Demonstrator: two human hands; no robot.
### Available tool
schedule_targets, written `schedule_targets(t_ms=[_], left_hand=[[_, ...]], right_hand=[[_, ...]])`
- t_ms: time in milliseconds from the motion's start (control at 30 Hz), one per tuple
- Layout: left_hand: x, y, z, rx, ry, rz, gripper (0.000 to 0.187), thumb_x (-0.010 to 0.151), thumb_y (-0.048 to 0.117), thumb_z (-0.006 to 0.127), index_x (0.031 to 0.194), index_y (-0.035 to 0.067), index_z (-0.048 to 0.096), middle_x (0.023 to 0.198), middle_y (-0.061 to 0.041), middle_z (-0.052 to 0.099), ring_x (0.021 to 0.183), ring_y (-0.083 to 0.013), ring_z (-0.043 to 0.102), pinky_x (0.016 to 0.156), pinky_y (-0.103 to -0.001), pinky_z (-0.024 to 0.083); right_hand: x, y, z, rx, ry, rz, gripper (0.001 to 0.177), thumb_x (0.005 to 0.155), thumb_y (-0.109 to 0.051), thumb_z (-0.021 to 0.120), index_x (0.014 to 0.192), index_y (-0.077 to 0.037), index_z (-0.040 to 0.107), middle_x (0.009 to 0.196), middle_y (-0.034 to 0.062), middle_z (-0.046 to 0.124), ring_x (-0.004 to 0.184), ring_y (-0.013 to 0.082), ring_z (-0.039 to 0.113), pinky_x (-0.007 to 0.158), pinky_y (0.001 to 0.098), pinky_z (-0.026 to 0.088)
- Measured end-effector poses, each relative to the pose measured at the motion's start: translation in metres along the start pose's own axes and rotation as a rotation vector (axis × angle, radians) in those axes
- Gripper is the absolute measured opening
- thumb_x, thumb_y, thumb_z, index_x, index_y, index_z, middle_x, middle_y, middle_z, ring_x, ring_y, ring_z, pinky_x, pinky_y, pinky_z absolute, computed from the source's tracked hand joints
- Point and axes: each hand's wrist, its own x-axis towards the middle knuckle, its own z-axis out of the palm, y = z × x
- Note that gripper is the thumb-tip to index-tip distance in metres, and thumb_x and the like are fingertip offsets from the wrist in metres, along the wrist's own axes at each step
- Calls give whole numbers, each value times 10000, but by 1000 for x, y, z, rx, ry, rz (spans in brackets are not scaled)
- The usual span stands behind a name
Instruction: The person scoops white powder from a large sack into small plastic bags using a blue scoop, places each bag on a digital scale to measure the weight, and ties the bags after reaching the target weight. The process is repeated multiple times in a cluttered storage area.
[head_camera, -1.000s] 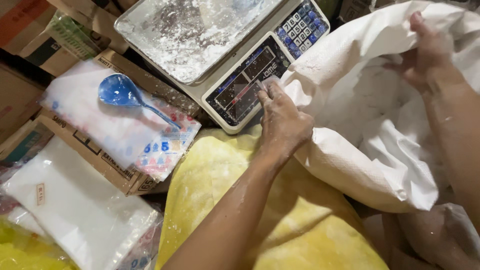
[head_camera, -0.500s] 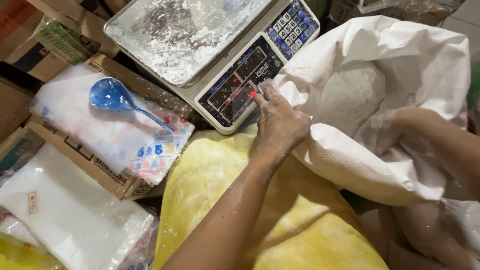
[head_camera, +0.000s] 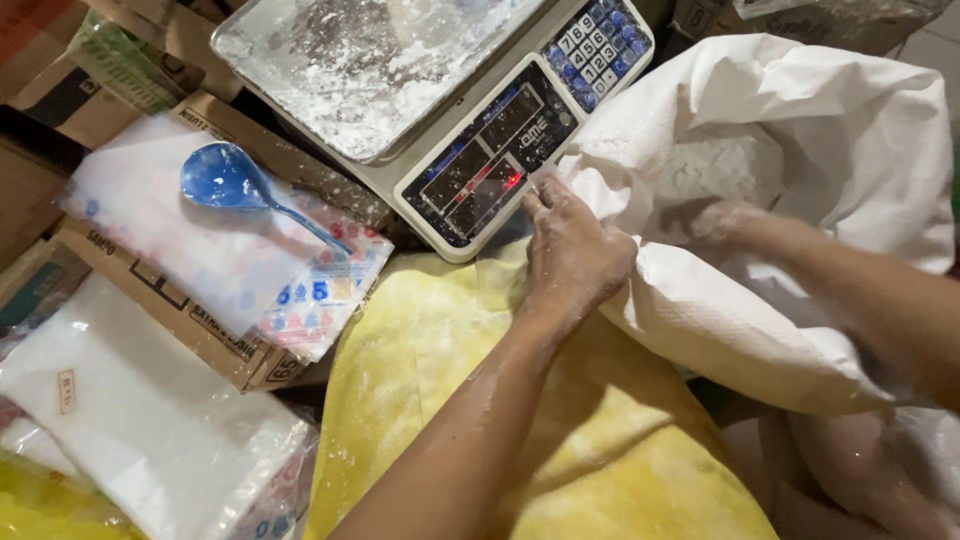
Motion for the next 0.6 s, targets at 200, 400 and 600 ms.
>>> schedule_targets(t_ms=[200, 400, 600], left_hand=[[-1, 0, -3, 37, 6, 40, 988, 779, 163, 681, 1486, -189, 87, 1480, -498, 192, 1360, -574, 389, 1134, -488, 362], [0, -1, -2, -13, 8, 46, 963, 741, 164, 667, 1480, -163, 142, 1420, -446, 320, 1267, -561, 487, 1119, -484, 404], [0, 1, -3, -17, 16, 27, 970, 734, 170, 677, 1477, -149, 140, 1428, -440, 313, 1258, -551, 501, 1105, -484, 410]], right_hand=[[4, -42, 43, -127, -128, -74, 666, 874, -226, 747, 1475, -223, 461, 1525, 139, 469, 1410, 363, 407, 1159, 487, 430], [0, -48, 49, -202, -31, -48, 683, 877, -246, 741, 1488, -231, 436, 1542, 140, 427, 1422, 366, 381, 1152, 490, 436], [1, -47, 40, -280, 106, -6, 700, 880, -267, 735, 1500, -239, 411, 1559, 140, 385, 1434, 369, 355, 1146, 492, 442]])
